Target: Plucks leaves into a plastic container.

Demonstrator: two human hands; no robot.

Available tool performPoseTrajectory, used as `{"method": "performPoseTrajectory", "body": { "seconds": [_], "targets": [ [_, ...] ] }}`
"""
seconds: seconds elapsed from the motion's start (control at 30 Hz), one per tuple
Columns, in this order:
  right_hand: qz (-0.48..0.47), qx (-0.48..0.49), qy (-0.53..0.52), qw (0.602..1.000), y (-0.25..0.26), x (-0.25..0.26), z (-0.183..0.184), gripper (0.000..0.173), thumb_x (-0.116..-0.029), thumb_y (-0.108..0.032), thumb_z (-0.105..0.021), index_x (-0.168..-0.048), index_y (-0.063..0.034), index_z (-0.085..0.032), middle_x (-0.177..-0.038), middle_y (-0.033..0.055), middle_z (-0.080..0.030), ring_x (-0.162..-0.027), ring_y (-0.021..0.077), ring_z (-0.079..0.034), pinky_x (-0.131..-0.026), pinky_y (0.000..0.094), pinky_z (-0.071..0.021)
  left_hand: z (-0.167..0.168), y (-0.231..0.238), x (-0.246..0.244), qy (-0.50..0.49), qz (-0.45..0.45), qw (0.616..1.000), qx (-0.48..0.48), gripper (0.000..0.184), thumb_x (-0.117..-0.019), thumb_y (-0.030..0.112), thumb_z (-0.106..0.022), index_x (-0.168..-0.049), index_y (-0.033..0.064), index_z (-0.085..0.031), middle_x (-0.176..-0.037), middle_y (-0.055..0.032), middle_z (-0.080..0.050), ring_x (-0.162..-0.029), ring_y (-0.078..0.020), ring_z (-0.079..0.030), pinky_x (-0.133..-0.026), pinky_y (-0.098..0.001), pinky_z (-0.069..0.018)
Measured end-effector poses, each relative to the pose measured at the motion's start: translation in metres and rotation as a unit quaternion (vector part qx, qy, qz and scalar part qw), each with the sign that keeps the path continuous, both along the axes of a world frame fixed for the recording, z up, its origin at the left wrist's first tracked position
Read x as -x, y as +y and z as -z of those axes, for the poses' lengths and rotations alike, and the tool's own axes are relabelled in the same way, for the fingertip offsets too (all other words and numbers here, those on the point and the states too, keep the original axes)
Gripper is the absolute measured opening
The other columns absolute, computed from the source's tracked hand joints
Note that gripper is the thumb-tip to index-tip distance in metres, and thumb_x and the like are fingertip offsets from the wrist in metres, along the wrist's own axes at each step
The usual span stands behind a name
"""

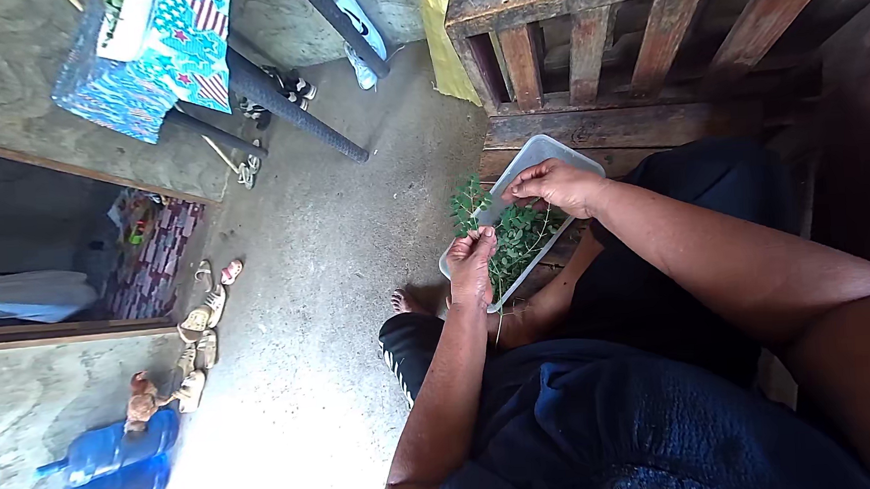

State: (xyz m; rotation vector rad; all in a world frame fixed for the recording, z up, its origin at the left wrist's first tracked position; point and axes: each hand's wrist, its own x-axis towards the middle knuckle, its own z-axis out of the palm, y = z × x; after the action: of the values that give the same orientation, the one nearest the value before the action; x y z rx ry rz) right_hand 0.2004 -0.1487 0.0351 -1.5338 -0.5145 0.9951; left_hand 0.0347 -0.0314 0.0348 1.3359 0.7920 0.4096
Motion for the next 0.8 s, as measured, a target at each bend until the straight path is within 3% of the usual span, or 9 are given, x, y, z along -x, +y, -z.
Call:
{"method": "performPoseTrajectory", "body": {
  "seconds": [0.07, 0.1, 0.2, 0.33, 0.43, 0.53, 0.63, 0.7, 0.8],
  "targets": [
    [-0.040, -0.007, -0.009, 0.999, -0.002, 0.001, -0.001, 0.023, -0.1052, -0.023, -0.058, -0.103, -0.0049, -0.072, -0.097, 0.0026, -0.071, -0.086, 0.0090, -0.062, -0.078, 0.0311, -0.0495, 0.001, -0.001, 0.000, 0.006, 0.015, 1.000, -0.020, 0.008, -0.0974, 0.002, -0.066, -0.093, 0.0086, -0.065, -0.089, 0.0012, -0.067, -0.082, -0.0072, -0.063, -0.080, -0.0243, -0.0549],
    [-0.063, -0.010, -0.029, 0.998, -0.002, 0.003, 0.000, 0.019, -0.1019, -0.021, -0.064, -0.101, -0.0031, -0.072, -0.093, 0.0039, -0.067, -0.083, 0.0098, -0.059, -0.078, 0.0322, -0.0479, 0.000, -0.002, 0.000, 0.009, 0.018, 0.999, -0.026, 0.008, -0.0971, 0.001, -0.066, -0.093, 0.0081, -0.065, -0.089, 0.0012, -0.067, -0.082, -0.0068, -0.063, -0.080, -0.0239, -0.0547],
    [-0.106, -0.009, -0.082, 0.991, 0.000, 0.007, 0.002, 0.008, -0.0932, -0.008, -0.074, -0.097, -0.0016, -0.072, -0.089, 0.0059, -0.068, -0.081, 0.0101, -0.062, -0.078, 0.0300, -0.0519, 0.000, -0.003, -0.001, 0.022, 0.025, 0.999, -0.039, 0.006, -0.0972, 0.002, -0.066, -0.095, 0.0072, -0.065, -0.090, 0.0017, -0.067, -0.082, -0.0061, -0.063, -0.080, -0.0240, -0.0541],
    [-0.090, -0.030, -0.121, 0.988, 0.002, 0.010, 0.004, 0.005, -0.0951, -0.004, -0.070, -0.090, -0.0019, -0.071, -0.084, 0.0034, -0.066, -0.077, 0.0072, -0.059, -0.075, 0.0258, -0.0493, 0.002, -0.004, -0.001, 0.049, 0.047, 0.995, -0.077, 0.003, -0.0985, 0.006, -0.066, -0.097, 0.0071, -0.063, -0.091, 0.0016, -0.065, -0.081, -0.0053, -0.060, -0.078, -0.0238, -0.0522],
    [-0.060, -0.013, -0.172, 0.983, 0.002, 0.007, 0.004, 0.010, -0.0988, -0.007, -0.066, -0.091, -0.0021, -0.071, -0.084, 0.0039, -0.065, -0.078, 0.0083, -0.058, -0.076, 0.0287, -0.0478, 0.003, -0.001, -0.001, 0.066, 0.042, 0.993, -0.086, 0.004, -0.1009, 0.008, -0.063, -0.098, 0.0073, -0.060, -0.089, 0.0017, -0.060, -0.078, -0.0055, -0.057, -0.076, -0.0243, -0.0509],
    [-0.034, 0.006, -0.159, 0.987, 0.000, 0.002, 0.002, 0.017, -0.1035, -0.013, -0.061, -0.100, -0.0018, -0.072, -0.093, 0.0063, -0.068, -0.086, 0.0106, -0.060, -0.082, 0.0321, -0.0480, 0.000, 0.000, -0.002, 0.063, 0.006, 0.997, -0.035, 0.006, -0.1028, 0.008, -0.060, -0.097, 0.0097, -0.061, -0.087, 0.0026, -0.060, -0.078, -0.0062, -0.059, -0.075, -0.0234, -0.0515],
    [-0.075, -0.006, -0.054, 0.996, -0.001, 0.005, 0.000, 0.032, -0.1034, -0.021, -0.062, -0.127, -0.0006, -0.066, -0.120, 0.0133, -0.067, -0.107, 0.0175, -0.061, -0.096, 0.0384, -0.0487, 0.000, 0.000, -0.001, 0.043, -0.008, 0.999, 0.001, 0.007, -0.1023, 0.006, -0.059, -0.097, 0.0097, -0.061, -0.087, 0.0020, -0.062, -0.079, -0.0070, -0.061, -0.075, -0.0235, -0.0530],
    [-0.091, -0.029, -0.015, 0.995, 0.001, 0.011, 0.003, 0.044, -0.0962, -0.010, -0.070, -0.137, 0.0018, -0.058, -0.121, 0.0174, -0.067, -0.104, 0.0194, -0.065, -0.094, 0.0369, -0.0526, 0.000, -0.002, -0.001, 0.040, -0.004, 0.999, 0.006, 0.007, -0.1017, 0.005, -0.060, -0.097, 0.0093, -0.062, -0.088, 0.0017, -0.063, -0.079, -0.0072, -0.061, -0.075, -0.0232, -0.0531],
    [-0.082, -0.023, -0.018, 0.996, 0.006, 0.016, 0.005, 0.052, -0.0902, 0.005, -0.071, -0.140, 0.0013, -0.054, -0.108, 0.0177, -0.067, -0.089, 0.0179, -0.065, -0.085, 0.0340, -0.0547, -0.001, -0.004, -0.001, 0.040, 0.008, 0.999, -0.009, 0.008, -0.1006, 0.004, -0.061, -0.094, 0.0094, -0.062, -0.086, 0.0023, -0.063, -0.077, -0.0064, -0.060, -0.074, -0.0222, -0.0528]
  ]
}}
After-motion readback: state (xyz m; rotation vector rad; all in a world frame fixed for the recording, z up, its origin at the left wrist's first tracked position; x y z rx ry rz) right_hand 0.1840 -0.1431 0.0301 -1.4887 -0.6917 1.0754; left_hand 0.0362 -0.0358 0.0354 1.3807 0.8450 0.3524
